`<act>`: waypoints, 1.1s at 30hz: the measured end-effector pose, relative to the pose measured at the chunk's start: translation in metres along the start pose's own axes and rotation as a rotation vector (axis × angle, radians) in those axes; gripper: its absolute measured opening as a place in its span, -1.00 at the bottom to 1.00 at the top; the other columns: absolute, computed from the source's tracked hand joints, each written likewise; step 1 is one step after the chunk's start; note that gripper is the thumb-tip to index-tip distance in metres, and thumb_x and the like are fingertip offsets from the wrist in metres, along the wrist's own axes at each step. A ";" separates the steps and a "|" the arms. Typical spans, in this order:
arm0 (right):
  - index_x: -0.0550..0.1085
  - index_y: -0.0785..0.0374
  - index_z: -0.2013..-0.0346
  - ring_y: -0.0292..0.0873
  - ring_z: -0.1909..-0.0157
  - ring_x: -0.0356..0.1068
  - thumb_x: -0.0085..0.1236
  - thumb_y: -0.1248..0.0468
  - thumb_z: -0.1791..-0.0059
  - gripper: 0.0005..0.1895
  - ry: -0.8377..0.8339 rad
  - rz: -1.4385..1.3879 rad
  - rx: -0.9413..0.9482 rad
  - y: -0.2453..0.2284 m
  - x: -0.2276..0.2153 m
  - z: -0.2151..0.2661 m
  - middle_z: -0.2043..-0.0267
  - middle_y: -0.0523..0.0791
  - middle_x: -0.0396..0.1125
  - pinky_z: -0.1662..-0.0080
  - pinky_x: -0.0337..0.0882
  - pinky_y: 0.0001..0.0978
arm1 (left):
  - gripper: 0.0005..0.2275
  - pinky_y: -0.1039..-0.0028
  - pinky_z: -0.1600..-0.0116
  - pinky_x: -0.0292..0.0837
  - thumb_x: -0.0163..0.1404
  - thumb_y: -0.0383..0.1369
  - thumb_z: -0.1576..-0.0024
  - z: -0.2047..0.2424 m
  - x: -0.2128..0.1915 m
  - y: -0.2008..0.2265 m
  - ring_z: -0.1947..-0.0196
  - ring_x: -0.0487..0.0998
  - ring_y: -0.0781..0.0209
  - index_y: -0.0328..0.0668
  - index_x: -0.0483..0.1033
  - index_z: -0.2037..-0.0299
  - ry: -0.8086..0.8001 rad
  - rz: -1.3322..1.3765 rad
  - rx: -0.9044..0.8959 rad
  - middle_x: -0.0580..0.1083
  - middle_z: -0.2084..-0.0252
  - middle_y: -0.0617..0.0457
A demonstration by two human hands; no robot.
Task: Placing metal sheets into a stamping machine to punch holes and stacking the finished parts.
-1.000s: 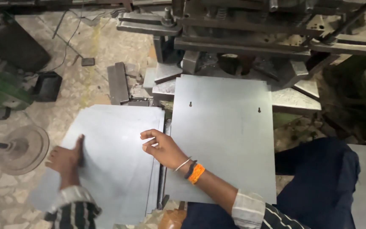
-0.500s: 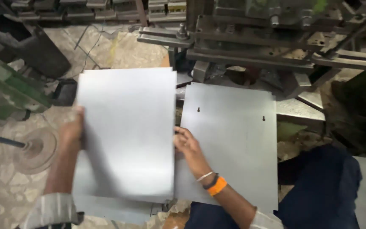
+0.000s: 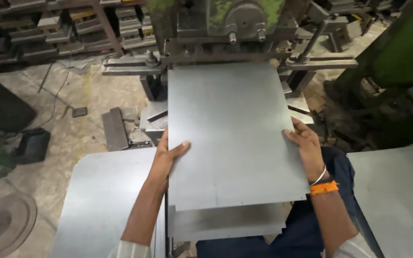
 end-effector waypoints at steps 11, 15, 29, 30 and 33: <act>0.57 0.20 0.04 -0.36 0.22 0.49 0.29 0.35 0.09 -0.68 0.099 -0.035 0.013 0.019 -0.008 -0.123 0.25 -0.18 0.45 0.06 0.52 -0.42 | -0.54 0.21 0.13 0.63 0.28 -0.36 0.03 -0.157 -0.012 -0.021 0.24 0.69 0.07 -0.02 0.51 -0.13 -0.045 0.053 -0.065 0.60 0.20 -0.05; 0.58 0.13 0.02 -0.32 0.31 0.53 0.31 0.28 0.12 -0.64 -0.001 0.035 0.051 0.016 -0.001 -0.150 0.33 -0.15 0.48 0.24 0.54 -0.45 | -0.57 0.34 0.19 0.62 0.31 -0.35 0.09 -0.183 -0.011 -0.006 0.32 0.67 0.16 -0.01 0.59 -0.03 0.058 -0.133 -0.001 0.57 0.29 0.04; 0.52 0.28 -0.04 -0.30 0.36 0.51 0.24 0.34 0.06 -0.64 -0.039 0.054 0.013 0.026 -0.014 -0.161 0.38 -0.11 0.46 0.24 0.51 -0.47 | -0.61 0.39 0.27 0.62 0.34 -0.40 0.11 -0.198 -0.012 -0.023 0.43 0.67 0.10 -0.21 0.59 0.06 0.102 -0.038 0.010 0.57 0.38 -0.02; 0.51 0.30 -0.05 -0.32 0.34 0.48 0.23 0.35 0.05 -0.64 -0.049 0.082 -0.028 0.030 -0.018 -0.166 0.36 -0.11 0.45 0.23 0.50 -0.45 | -0.61 0.40 0.28 0.63 0.35 -0.41 0.12 -0.196 -0.008 -0.019 0.45 0.67 0.11 -0.23 0.58 0.07 0.090 -0.017 0.012 0.57 0.40 -0.01; 0.53 0.29 0.02 -0.35 0.32 0.43 0.26 0.35 0.05 -0.69 -0.047 0.089 -0.056 0.012 -0.006 -0.154 0.36 -0.13 0.46 0.21 0.46 -0.51 | -0.64 0.41 0.28 0.63 0.33 -0.42 0.10 -0.194 -0.009 -0.020 0.44 0.68 0.13 -0.22 0.57 0.09 0.097 0.023 0.016 0.57 0.40 -0.01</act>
Point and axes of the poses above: each hand's wrist, its own z-axis away from the middle knuckle, its own x-axis out of the palm, y = z × x, the point moved 5 cm from there along -z, towards the middle knuckle
